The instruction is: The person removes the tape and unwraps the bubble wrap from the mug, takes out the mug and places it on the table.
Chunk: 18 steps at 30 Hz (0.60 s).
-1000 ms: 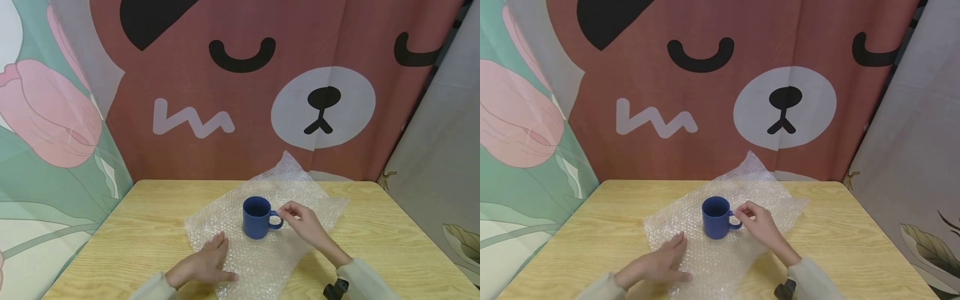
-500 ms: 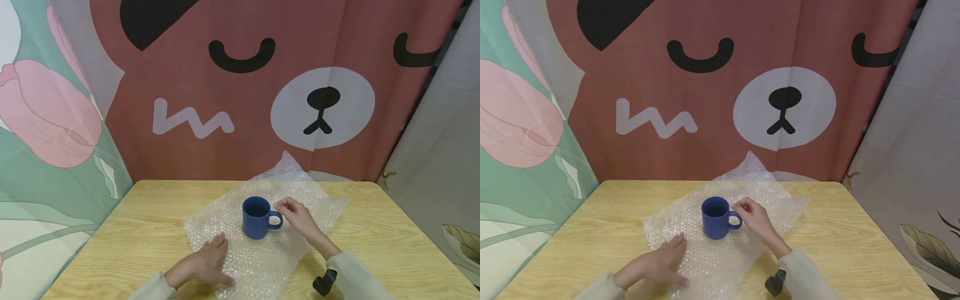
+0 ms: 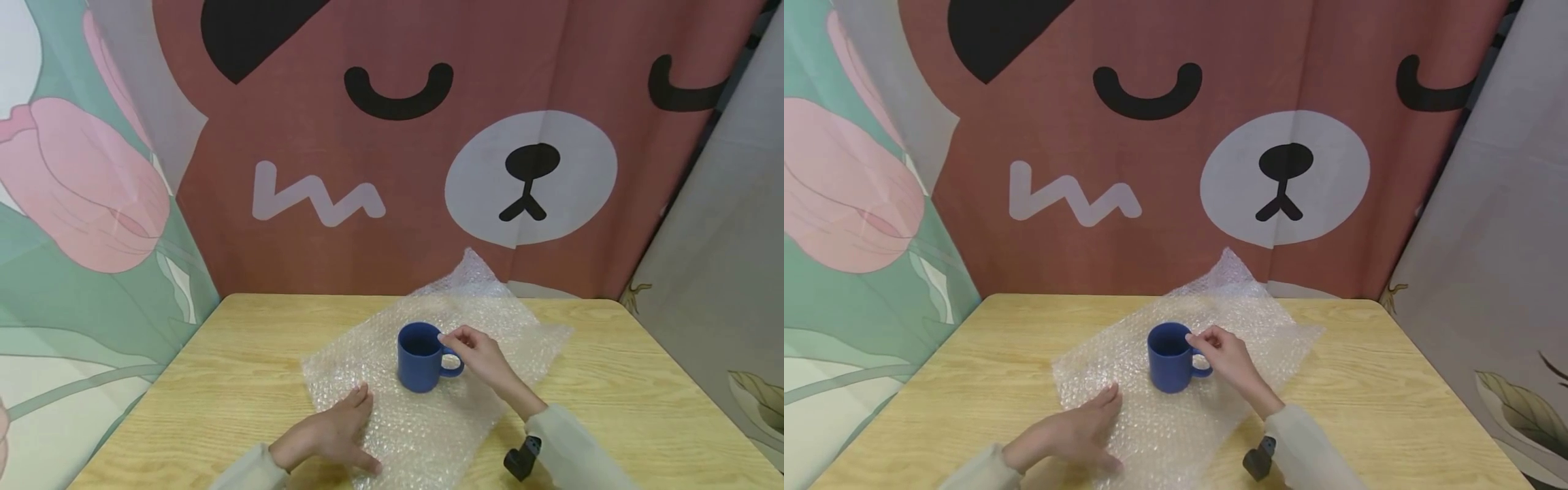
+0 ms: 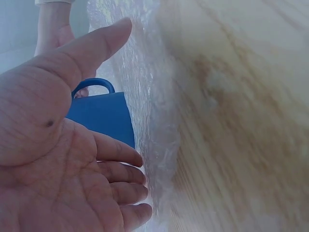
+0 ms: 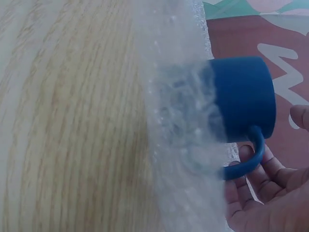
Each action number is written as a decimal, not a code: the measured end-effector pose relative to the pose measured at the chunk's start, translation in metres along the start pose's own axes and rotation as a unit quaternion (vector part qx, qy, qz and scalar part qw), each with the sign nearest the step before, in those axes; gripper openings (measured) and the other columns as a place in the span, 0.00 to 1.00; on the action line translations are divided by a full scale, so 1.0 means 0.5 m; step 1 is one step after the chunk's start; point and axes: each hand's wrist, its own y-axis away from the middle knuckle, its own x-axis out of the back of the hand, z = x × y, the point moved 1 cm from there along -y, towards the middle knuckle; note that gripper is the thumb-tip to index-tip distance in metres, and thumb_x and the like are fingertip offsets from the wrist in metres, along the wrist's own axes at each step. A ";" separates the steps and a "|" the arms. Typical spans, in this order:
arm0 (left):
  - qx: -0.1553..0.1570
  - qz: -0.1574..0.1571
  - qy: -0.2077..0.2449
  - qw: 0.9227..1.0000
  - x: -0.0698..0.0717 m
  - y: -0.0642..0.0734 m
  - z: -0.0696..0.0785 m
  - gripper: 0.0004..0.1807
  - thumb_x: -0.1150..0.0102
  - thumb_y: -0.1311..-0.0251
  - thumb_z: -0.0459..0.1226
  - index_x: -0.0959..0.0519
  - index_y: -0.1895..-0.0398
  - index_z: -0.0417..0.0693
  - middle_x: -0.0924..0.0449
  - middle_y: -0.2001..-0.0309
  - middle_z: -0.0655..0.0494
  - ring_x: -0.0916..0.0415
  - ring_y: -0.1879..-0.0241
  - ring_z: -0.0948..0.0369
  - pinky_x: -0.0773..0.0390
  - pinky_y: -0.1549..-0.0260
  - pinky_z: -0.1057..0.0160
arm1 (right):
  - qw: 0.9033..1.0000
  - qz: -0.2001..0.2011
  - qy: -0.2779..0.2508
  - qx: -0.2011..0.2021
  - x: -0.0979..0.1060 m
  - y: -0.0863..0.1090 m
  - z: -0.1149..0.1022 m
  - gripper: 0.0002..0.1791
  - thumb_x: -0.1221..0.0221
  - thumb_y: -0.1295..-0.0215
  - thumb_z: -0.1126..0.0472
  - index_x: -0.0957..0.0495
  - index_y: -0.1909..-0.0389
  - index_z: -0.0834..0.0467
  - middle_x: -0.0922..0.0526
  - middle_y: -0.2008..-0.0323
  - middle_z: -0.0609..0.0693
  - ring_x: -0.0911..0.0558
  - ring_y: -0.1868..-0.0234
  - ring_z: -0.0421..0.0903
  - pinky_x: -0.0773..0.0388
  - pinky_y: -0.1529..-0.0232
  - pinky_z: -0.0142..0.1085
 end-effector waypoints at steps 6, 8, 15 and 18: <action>0.002 -0.001 0.002 1.000 0.001 0.001 0.000 0.60 0.26 0.57 0.55 0.44 0.32 0.22 0.52 0.30 0.25 0.55 0.29 0.38 0.47 0.33 0.45 | 1.000 -0.002 -0.006 -0.019 -0.011 -0.006 0.009 0.21 0.40 0.36 0.42 0.21 0.71 0.58 0.19 0.69 0.49 0.18 0.62 0.47 0.24 0.64 0.37; 0.003 -0.002 -0.001 1.000 0.000 0.001 0.001 0.60 0.26 0.57 0.55 0.44 0.32 0.22 0.52 0.30 0.25 0.55 0.29 0.38 0.47 0.33 0.46 | 1.000 0.001 -0.008 -0.024 -0.013 -0.008 0.011 0.22 0.40 0.36 0.41 0.21 0.72 0.58 0.18 0.69 0.49 0.17 0.62 0.48 0.23 0.63 0.37; 0.006 -0.005 -0.005 1.000 -0.001 -0.002 0.001 0.60 0.26 0.57 0.55 0.44 0.32 0.22 0.52 0.30 0.26 0.54 0.29 0.38 0.47 0.33 0.47 | 0.999 0.003 -0.001 -0.046 -0.018 -0.011 0.012 0.27 0.40 0.38 0.39 0.25 0.77 0.60 0.21 0.74 0.50 0.22 0.69 0.45 0.30 0.69 0.35; 0.007 -0.008 -0.004 1.000 -0.003 -0.003 0.001 0.60 0.26 0.56 0.56 0.44 0.32 0.22 0.52 0.30 0.26 0.54 0.30 0.37 0.46 0.33 0.47 | 0.999 0.005 -0.002 -0.050 -0.020 -0.008 0.014 0.27 0.39 0.38 0.40 0.27 0.80 0.59 0.23 0.77 0.50 0.25 0.72 0.46 0.33 0.72 0.35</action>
